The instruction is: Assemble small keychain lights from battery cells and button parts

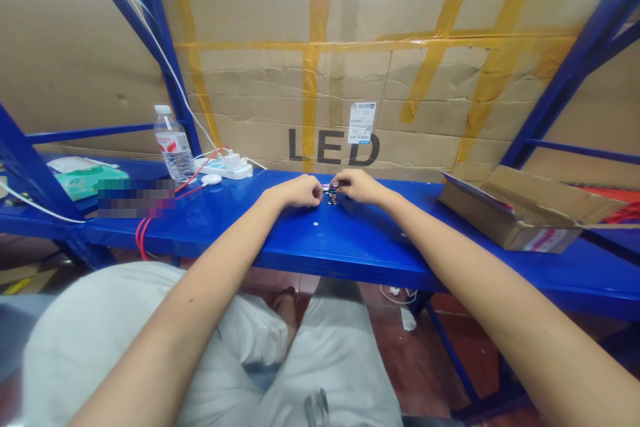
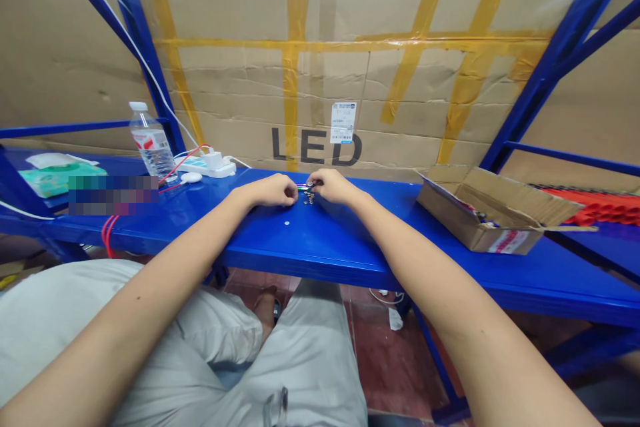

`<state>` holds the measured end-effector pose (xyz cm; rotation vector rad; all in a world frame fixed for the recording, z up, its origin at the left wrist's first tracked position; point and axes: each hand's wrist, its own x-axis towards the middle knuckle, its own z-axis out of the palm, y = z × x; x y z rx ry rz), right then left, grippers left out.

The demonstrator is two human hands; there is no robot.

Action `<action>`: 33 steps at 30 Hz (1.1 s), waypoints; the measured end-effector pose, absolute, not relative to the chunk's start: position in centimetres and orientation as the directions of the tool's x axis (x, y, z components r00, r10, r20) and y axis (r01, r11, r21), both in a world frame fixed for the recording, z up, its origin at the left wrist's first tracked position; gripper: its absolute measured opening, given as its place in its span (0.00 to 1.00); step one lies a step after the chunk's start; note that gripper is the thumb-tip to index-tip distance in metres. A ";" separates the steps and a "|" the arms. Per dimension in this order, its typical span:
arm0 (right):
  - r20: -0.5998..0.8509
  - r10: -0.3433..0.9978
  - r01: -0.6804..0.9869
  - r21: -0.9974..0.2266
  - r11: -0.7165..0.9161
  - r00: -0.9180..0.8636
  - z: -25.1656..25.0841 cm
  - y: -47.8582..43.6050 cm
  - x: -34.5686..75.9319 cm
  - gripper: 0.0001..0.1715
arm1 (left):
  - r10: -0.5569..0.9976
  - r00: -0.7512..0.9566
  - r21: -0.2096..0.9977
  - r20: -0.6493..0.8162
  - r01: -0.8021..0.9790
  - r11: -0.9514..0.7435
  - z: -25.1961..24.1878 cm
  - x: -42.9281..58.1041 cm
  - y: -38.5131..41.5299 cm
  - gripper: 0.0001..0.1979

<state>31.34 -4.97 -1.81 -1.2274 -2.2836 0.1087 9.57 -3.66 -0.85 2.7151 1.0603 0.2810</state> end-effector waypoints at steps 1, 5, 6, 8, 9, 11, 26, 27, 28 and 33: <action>0.421 0.793 0.749 -0.315 0.583 -0.441 -1.8 -5.0 31.4 0.15 | 0.679 0.726 0.260 0.109 0.639 -0.724 -0.9 9.6 -3.6 0.09; 0.420 0.788 0.741 -0.316 0.592 -0.450 -1.9 -4.9 31.4 0.15 | 0.651 0.748 0.229 0.130 0.616 -0.754 -1.1 9.8 -3.3 0.11; 0.420 0.787 0.741 -0.315 0.594 -0.452 -1.9 -4.8 31.4 0.15 | 0.646 0.752 0.224 0.131 0.612 -0.758 -1.2 9.8 -3.1 0.11; 0.420 0.784 0.739 -0.311 0.597 -0.457 -1.9 -4.8 31.4 0.15 | 0.644 0.754 0.220 0.128 0.612 -0.760 -1.2 9.7 -3.0 0.12; 0.420 0.783 0.739 -0.309 0.598 -0.458 -1.9 -4.7 31.4 0.15 | 0.647 0.752 0.221 0.124 0.615 -0.757 -1.2 9.6 -3.0 0.12; 0.421 0.782 0.740 -0.305 0.599 -0.460 -1.9 -4.7 31.4 0.14 | 0.660 0.743 0.229 0.114 0.626 -0.745 -1.2 9.5 -3.0 0.11; 0.406 0.789 0.752 -0.291 0.591 -0.462 -1.9 -4.9 31.3 0.16 | 0.670 0.723 0.277 0.169 0.617 -0.736 -1.4 9.7 -3.5 0.09; 0.405 0.787 0.749 -0.295 0.593 -0.465 -1.9 -4.8 31.4 0.16 | 0.654 0.721 0.279 0.230 0.595 -0.754 -1.4 9.9 -3.5 0.09; 0.405 0.786 0.745 -0.300 0.596 -0.466 -2.0 -4.8 31.4 0.16 | 0.627 0.715 0.271 0.309 0.566 -0.779 -1.3 10.0 -3.5 0.08; 0.405 0.786 0.724 -0.334 0.603 -0.468 -2.0 -4.7 31.4 0.10 | 0.402 0.674 0.108 0.620 0.434 -0.894 -1.0 10.9 -3.4 0.04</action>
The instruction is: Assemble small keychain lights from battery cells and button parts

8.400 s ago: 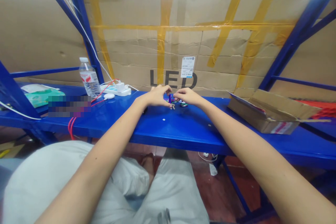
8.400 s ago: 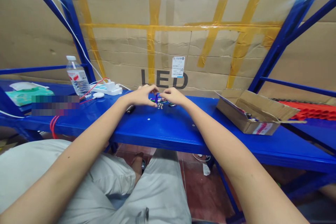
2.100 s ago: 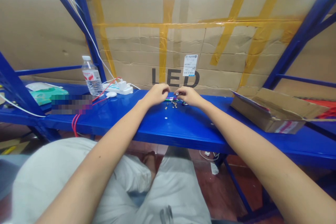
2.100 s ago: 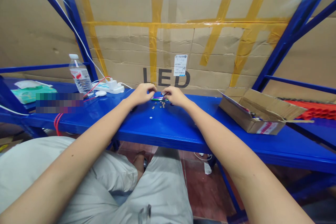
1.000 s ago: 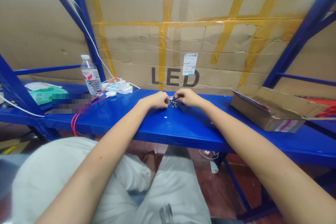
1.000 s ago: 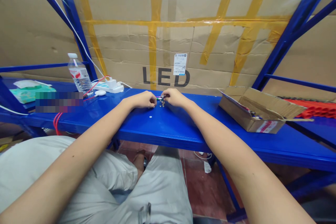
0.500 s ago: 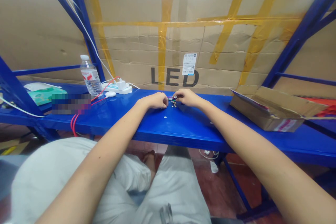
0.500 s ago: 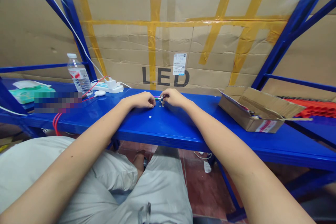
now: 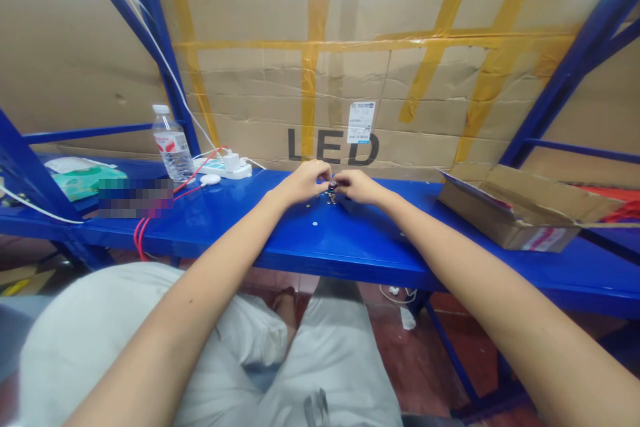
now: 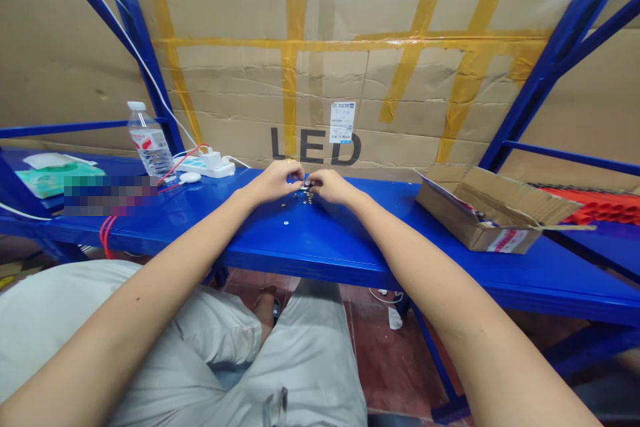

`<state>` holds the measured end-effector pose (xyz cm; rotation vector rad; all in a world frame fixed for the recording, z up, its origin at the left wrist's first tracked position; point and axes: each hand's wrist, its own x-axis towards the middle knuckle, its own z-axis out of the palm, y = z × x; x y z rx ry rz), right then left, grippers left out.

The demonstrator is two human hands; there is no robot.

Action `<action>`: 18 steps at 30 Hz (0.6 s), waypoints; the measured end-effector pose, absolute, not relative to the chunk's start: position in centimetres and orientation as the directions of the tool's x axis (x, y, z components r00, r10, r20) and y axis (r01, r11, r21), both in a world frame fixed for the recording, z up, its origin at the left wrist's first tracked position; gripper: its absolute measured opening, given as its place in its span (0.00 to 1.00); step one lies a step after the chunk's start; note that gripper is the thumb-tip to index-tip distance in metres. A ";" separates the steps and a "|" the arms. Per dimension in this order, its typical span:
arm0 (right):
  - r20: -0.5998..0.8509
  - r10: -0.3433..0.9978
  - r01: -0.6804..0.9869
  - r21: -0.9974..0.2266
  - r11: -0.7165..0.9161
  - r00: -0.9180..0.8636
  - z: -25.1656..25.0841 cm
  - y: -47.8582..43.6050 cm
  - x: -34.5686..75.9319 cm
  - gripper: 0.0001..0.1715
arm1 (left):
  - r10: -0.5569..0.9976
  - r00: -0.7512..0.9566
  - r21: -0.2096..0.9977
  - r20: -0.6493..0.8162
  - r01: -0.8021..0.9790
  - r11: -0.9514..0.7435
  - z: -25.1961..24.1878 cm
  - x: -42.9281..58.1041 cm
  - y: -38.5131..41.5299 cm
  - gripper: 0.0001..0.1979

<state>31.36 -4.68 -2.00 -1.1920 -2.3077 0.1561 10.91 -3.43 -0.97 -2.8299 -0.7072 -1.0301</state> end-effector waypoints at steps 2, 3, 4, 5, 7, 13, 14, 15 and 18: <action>0.409 0.781 0.702 -0.361 0.613 -0.472 -2.0 -4.8 31.3 0.09 | 0.349 0.682 0.055 0.643 0.414 -0.909 -0.9 11.2 -3.4 0.03; 0.413 0.779 0.688 -0.380 0.619 -0.472 -1.9 -4.9 31.2 0.09 | 0.334 0.688 0.037 0.645 0.408 -0.912 -0.9 11.4 -3.4 0.03; 0.416 0.778 0.674 -0.400 0.621 -0.470 -1.9 -4.9 31.2 0.09 | 0.325 0.693 0.026 0.643 0.405 -0.914 -0.9 11.4 -3.4 0.03; 0.418 0.780 0.663 -0.418 0.621 -0.467 -1.9 -5.0 31.1 0.09 | 0.321 0.697 0.019 0.641 0.404 -0.914 -1.0 11.5 -3.4 0.03; 0.414 0.786 0.648 -0.448 0.616 -0.460 -1.9 -5.1 31.0 0.09 | 0.322 0.699 0.017 0.638 0.406 -0.914 -1.1 11.5 -3.3 0.03; 0.397 0.811 0.615 -0.529 0.584 -0.429 -1.8 -5.3 30.7 0.07 | 0.318 0.708 0.016 0.630 0.398 -0.917 -0.9 11.3 -3.3 0.04; 0.395 0.815 0.609 -0.541 0.579 -0.424 -1.8 -5.3 30.6 0.08 | 0.316 0.709 0.013 0.630 0.397 -0.918 -0.9 11.3 -3.3 0.04; 0.395 0.817 0.605 -0.549 0.577 -0.420 -1.8 -5.4 30.6 0.08 | 0.315 0.709 0.010 0.630 0.398 -0.917 -0.8 11.3 -3.4 0.04; 0.401 0.814 0.599 -0.552 0.581 -0.420 -1.7 -5.4 30.5 0.07 | 0.319 0.704 0.011 0.634 0.404 -0.915 -0.9 11.4 -3.3 0.04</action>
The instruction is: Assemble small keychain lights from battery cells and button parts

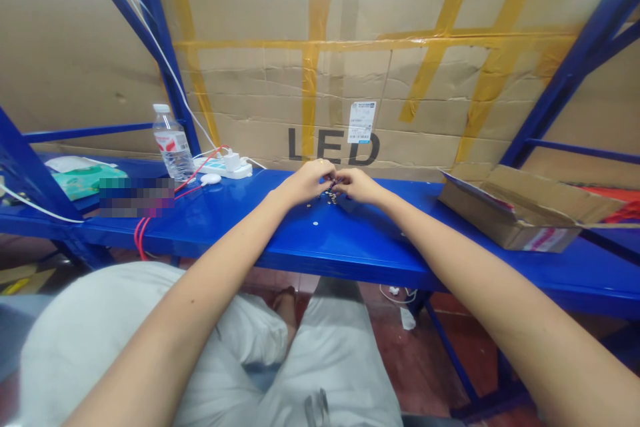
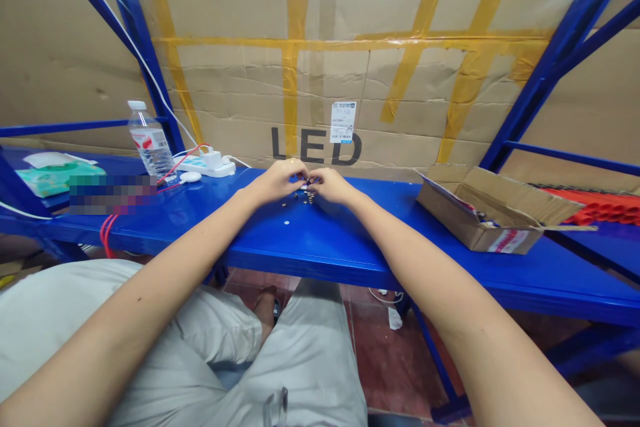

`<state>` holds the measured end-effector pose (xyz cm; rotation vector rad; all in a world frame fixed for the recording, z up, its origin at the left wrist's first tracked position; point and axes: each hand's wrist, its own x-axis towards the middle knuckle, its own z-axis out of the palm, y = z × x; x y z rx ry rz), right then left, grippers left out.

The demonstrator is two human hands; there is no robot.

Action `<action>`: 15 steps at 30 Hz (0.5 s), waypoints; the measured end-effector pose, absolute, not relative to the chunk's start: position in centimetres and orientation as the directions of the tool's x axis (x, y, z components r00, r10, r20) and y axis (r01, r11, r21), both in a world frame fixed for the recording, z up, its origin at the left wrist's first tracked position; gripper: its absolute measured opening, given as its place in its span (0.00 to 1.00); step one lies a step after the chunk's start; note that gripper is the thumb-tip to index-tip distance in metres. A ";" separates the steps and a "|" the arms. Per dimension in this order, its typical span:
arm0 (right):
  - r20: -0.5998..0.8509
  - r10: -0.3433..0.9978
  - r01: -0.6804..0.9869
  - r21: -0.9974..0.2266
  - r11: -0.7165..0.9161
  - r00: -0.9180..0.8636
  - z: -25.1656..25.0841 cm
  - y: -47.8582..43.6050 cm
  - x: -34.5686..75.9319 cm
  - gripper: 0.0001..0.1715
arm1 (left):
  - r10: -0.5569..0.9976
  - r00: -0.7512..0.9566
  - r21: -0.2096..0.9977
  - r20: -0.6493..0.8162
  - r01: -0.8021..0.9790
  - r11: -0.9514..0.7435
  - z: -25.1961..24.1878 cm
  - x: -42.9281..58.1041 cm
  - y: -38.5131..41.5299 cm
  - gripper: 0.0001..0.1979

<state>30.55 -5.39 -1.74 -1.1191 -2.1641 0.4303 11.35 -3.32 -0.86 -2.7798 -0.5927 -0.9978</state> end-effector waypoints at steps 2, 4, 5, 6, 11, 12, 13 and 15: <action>0.411 0.809 0.602 -0.541 0.588 -0.420 -1.7 -5.3 30.6 0.07 | 0.325 0.700 0.017 0.636 0.408 -0.913 -0.9 11.3 -3.2 0.04; 0.423 0.803 0.613 -0.520 0.594 -0.420 -1.8 -5.2 30.6 0.06 | 0.324 0.698 0.023 0.638 0.403 -0.915 -1.0 11.2 -3.1 0.04; 0.428 0.800 0.620 -0.507 0.598 -0.420 -1.8 -5.2 30.7 0.06 | 0.319 0.700 0.024 0.639 0.396 -0.918 -1.1 11.1 -3.0 0.04; 0.434 0.796 0.626 -0.496 0.602 -0.421 -1.8 -5.1 30.7 0.06 | 0.313 0.703 0.025 0.639 0.387 -0.922 -1.1 11.1 -3.0 0.04; 0.447 0.788 0.631 -0.479 0.610 -0.423 -1.8 -5.1 30.8 0.06 | 0.313 0.709 0.042 0.632 0.372 -0.927 -1.4 11.1 -3.1 0.05; 0.441 0.791 0.631 -0.484 0.607 -0.423 -1.8 -5.1 30.8 0.07 | 0.319 0.707 0.048 0.632 0.374 -0.926 -1.4 11.2 -3.2 0.05; 0.435 0.795 0.632 -0.488 0.603 -0.423 -1.8 -5.1 30.8 0.07 | 0.324 0.702 0.058 0.634 0.374 -0.925 -1.3 11.2 -3.3 0.05; 0.427 0.802 0.636 -0.492 0.594 -0.419 -1.8 -5.2 30.7 0.07 | 0.345 0.676 0.092 0.651 0.380 -0.920 -1.1 11.1 -3.7 0.06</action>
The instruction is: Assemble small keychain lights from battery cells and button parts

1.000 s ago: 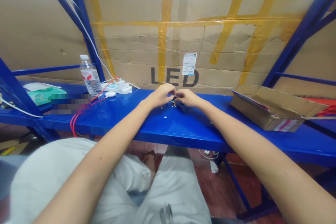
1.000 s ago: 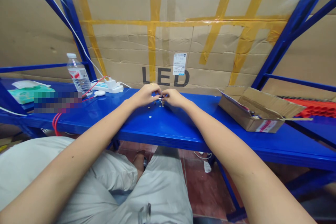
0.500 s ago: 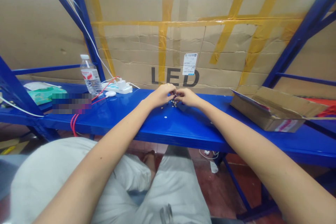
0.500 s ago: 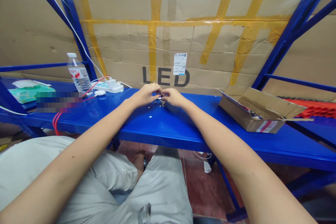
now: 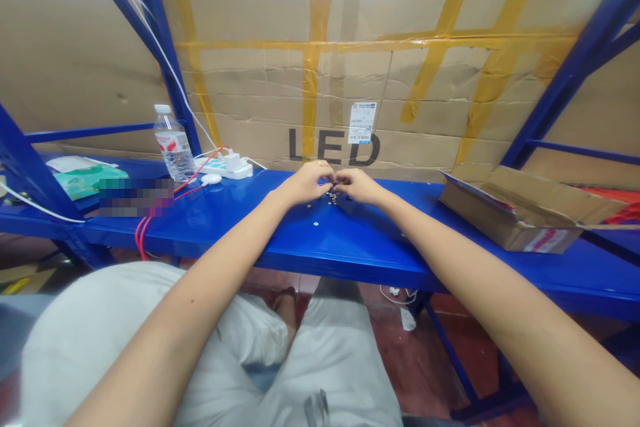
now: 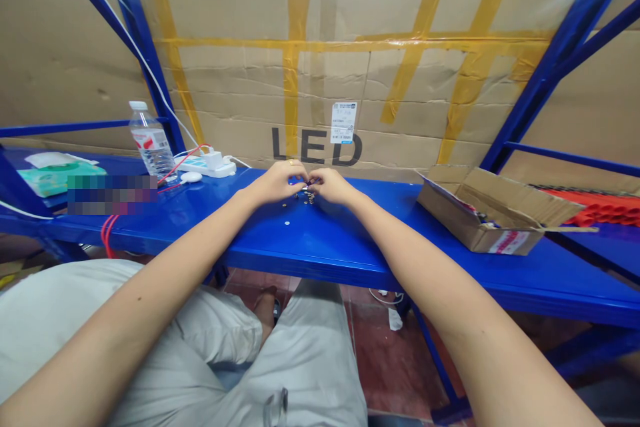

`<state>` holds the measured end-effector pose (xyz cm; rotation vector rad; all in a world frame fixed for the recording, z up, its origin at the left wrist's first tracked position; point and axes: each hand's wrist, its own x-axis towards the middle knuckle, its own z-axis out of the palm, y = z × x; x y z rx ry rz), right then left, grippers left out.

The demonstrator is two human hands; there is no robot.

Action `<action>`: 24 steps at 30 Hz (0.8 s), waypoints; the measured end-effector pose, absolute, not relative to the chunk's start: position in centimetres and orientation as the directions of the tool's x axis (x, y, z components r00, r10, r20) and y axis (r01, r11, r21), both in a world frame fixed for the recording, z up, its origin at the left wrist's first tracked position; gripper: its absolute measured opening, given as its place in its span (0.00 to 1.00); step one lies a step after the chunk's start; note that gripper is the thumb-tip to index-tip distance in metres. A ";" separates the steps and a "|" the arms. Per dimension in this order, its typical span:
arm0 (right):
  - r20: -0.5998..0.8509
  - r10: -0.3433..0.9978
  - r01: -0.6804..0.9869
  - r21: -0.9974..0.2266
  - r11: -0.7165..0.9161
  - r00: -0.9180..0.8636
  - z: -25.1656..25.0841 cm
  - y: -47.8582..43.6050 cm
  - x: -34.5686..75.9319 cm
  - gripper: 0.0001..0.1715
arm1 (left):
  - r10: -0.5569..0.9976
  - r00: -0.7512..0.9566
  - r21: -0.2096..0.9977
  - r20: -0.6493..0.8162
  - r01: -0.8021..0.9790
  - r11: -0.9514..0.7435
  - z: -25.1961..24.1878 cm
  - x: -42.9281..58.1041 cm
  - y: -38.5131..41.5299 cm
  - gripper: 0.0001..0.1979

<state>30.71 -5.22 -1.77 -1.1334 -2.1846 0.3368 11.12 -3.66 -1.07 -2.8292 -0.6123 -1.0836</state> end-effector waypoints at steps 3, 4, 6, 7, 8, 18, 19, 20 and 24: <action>0.433 0.805 0.647 -0.486 0.587 -0.405 -1.6 -5.3 30.7 0.08 | 0.454 0.626 0.193 0.634 0.440 -0.877 -0.5 10.3 -4.0 0.08; 0.435 0.807 0.652 -0.484 0.583 -0.399 -1.6 -5.4 30.7 0.09 | 0.510 0.631 0.235 0.584 0.470 -0.851 -0.3 9.9 -4.1 0.08; 0.433 0.814 0.665 -0.480 0.572 -0.388 -1.5 -5.4 30.7 0.10 | 0.616 0.676 0.304 0.403 0.536 -0.787 0.1 8.8 -3.9 0.08; 0.429 0.817 0.673 -0.475 0.567 -0.385 -1.5 -5.4 30.8 0.11 | 0.652 0.700 0.326 0.291 0.568 -0.756 0.1 8.3 -3.7 0.09; 0.425 0.819 0.679 -0.471 0.563 -0.384 -1.5 -5.3 30.9 0.11 | 0.679 0.707 0.348 0.195 0.598 -0.722 0.2 7.7 -3.5 0.09; 0.422 0.816 0.683 -0.460 0.568 -0.395 -2.2 -4.4 31.2 0.10 | 0.719 0.693 0.379 -0.043 0.678 -0.631 -0.3 7.4 -2.5 0.10; 0.420 0.816 0.682 -0.460 0.568 -0.397 -2.2 -4.4 31.2 0.10 | 0.713 0.699 0.372 -0.043 0.674 -0.638 -0.3 7.5 -2.5 0.08; 0.419 0.816 0.682 -0.461 0.568 -0.398 -2.2 -4.4 31.1 0.10 | 0.709 0.704 0.364 -0.048 0.673 -0.644 -0.4 7.6 -2.6 0.08; 0.419 0.816 0.671 -0.474 0.570 -0.398 -2.2 -4.6 31.0 0.10 | 0.720 0.692 0.346 -0.053 0.689 -0.637 -0.4 7.8 -2.7 0.07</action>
